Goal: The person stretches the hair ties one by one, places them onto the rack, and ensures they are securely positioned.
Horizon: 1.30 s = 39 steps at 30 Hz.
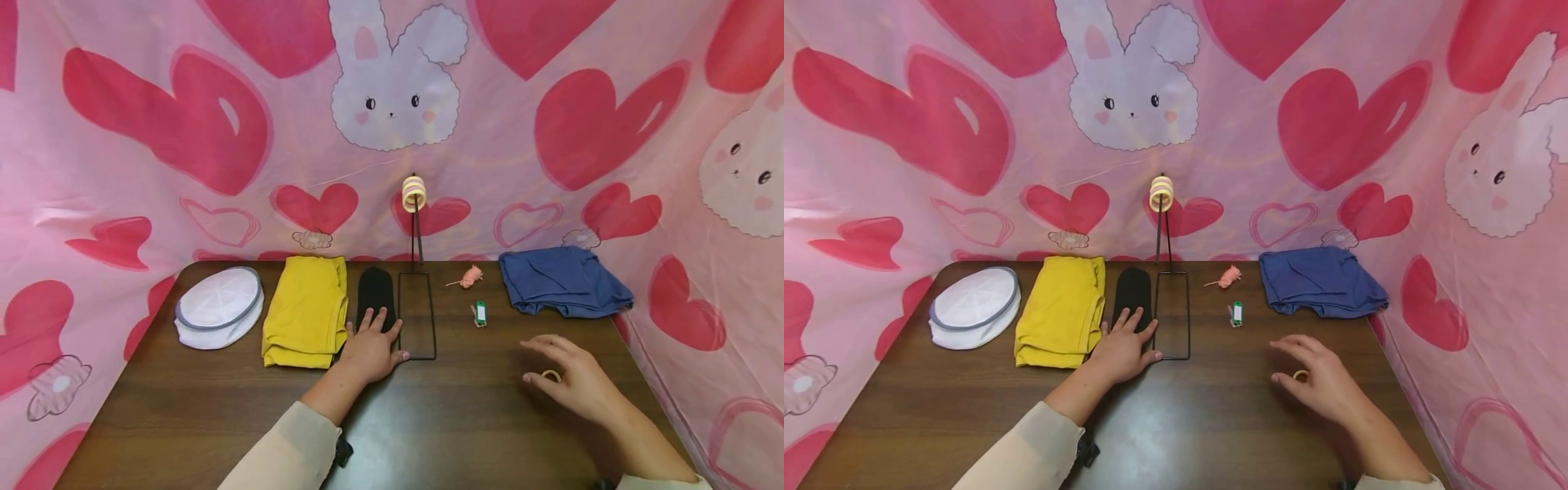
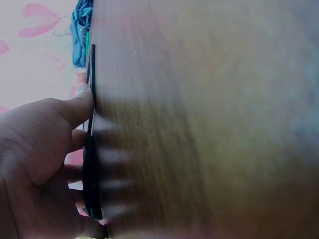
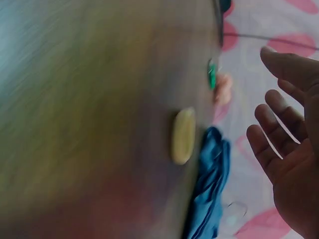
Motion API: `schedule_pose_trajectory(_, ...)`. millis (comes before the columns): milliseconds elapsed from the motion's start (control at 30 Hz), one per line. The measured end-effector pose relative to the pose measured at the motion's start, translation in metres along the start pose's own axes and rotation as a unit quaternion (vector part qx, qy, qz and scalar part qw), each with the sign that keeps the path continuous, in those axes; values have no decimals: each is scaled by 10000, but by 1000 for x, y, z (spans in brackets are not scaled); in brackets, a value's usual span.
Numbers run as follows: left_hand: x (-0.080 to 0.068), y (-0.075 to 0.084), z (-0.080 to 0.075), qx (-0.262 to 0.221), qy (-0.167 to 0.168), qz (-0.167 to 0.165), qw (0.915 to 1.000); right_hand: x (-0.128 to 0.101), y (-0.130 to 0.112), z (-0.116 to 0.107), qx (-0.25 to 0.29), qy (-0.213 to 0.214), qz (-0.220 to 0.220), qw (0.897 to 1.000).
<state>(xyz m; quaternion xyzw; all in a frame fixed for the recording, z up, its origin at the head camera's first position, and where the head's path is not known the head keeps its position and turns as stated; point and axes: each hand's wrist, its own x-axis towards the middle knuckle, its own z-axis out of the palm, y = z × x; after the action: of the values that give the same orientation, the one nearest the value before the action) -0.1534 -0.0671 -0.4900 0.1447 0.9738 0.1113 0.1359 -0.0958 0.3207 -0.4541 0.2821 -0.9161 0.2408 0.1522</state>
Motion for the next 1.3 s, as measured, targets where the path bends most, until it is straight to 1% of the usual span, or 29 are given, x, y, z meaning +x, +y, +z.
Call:
schedule_pose_trajectory(167,1,0,1,-26,27,13,10000,-17,18,1,-88,-213,-38,9997)
schedule_pose_trajectory(300,2,0,2,-4,32,22,10000,-26,28,1,-171,-430,-119,9989)
schedule_pose_trajectory(400,3,0,3,27,21,30,10000,-32,33,-1,-374,-627,-11,9973)
schedule_pose_trajectory(533,4,0,4,52,4,24,10000,-37,38,-3,-628,-894,241,9937)
schedule_pose_trajectory(600,3,0,4,51,-1,7,10000,-38,40,-2,-652,-921,227,9934)
schedule_pose_trajectory(767,2,0,3,50,-10,-13,10000,-34,40,2,-645,-756,32,9950)
schedule_pose_trajectory(833,2,0,2,56,-11,-7,10000,-31,38,4,-646,-737,28,9952)
schedule_pose_trajectory(1033,2,1,2,76,-7,-5,10000,-21,30,11,-551,-952,109,9939)
schedule_pose_trajectory(1233,2,0,2,80,-7,-1,10000,-1,18,20,-317,-1112,-114,9932)
schedule_pose_trajectory(1300,2,0,2,83,-7,-3,10000,7,13,22,-280,-1221,-126,9920)
